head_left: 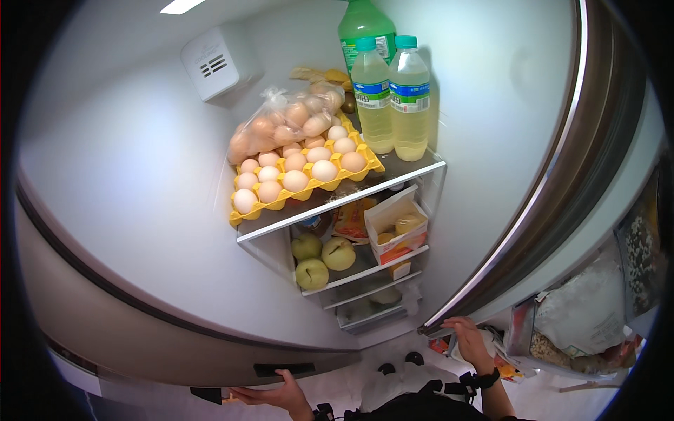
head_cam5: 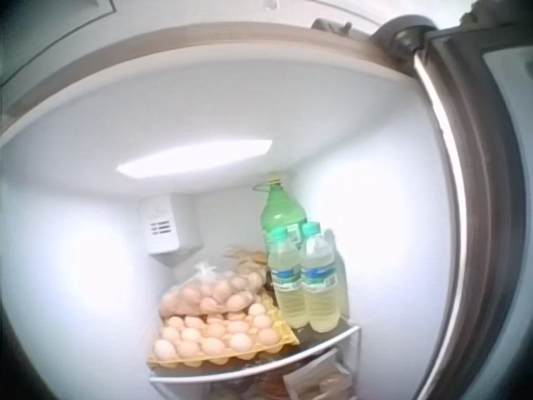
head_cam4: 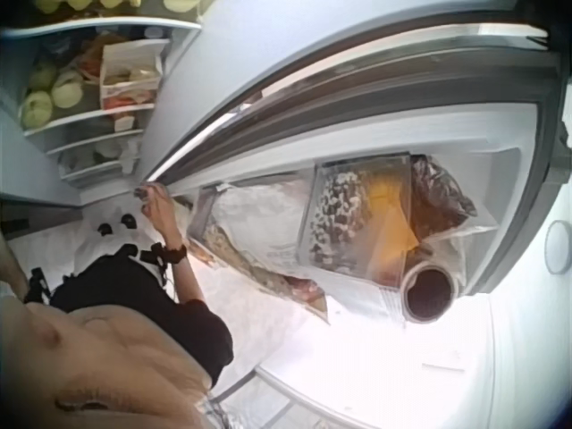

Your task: Getting water from a dispenser, looking inside a refrigerator, and moving a chair in a bedroom.

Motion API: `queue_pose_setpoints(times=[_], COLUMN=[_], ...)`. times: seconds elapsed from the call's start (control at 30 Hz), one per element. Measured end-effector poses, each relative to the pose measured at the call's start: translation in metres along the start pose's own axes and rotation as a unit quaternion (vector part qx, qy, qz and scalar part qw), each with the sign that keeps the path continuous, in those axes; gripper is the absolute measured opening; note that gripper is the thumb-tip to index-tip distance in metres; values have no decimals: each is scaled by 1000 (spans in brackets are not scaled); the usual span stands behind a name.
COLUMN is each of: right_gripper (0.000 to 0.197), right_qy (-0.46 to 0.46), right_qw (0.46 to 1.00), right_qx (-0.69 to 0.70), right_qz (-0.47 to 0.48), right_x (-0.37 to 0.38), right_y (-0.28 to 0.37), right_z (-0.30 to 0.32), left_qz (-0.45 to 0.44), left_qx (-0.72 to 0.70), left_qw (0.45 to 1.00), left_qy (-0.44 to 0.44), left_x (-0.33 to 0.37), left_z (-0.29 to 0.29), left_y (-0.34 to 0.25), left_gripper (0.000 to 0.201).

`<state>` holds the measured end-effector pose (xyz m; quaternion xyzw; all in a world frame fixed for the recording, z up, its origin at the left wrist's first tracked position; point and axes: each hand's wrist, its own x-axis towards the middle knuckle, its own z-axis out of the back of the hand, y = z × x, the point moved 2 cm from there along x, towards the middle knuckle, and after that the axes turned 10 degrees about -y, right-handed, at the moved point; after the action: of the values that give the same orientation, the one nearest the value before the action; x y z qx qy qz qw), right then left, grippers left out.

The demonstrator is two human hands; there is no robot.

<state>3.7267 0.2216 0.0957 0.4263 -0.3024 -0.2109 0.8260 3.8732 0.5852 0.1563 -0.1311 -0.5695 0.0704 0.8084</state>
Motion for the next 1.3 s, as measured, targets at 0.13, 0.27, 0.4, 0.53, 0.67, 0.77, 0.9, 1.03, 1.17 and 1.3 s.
queue_pose_setpoints(times=[0.13,0.27,0.4,0.53,0.67,0.77,0.9,1.03,1.17,1.3], right_gripper=[24,19,19,20,21,21,22,23,23,22], right_qy=[58,69,91,34,3,16,38,52,41,48], right_qw=[997,988,990,995,998,997,997,995,997,991], right_qx=[-51,-109,-102,-79,-71,-68,-65,-65,-34,-43], right_qz=[22,83,-45,-57,1,15,34,61,-52,-115], right_x=[-2,-5,-18,-28,-34,-35,-36,-44,-49,-48], right_y=[-10,1,-6,-8,-16,-9,-4,-16,-25,-18], right_z=[-2,1,5,13,15,17,24,36,39,41], left_qz=[9,29,3,20,15,21,54,43,63,46], left_qx=[-20,-39,-49,-113,-82,-119,-109,-81,-110,-97], left_qw=[1000,999,999,993,996,993,993,996,992,994], left_qy=[5,23,10,-10,-18,-18,4,10,-3,-6], left_x=[-2,0,5,3,1,-1,1,1,5,4], left_z=[2,7,6,4,3,2,5,4,5,5], left_y=[5,4,6,8,5,8,1,5,-1,0], left_gripper=[100,99,99,99,97,95,95,95,94,98])
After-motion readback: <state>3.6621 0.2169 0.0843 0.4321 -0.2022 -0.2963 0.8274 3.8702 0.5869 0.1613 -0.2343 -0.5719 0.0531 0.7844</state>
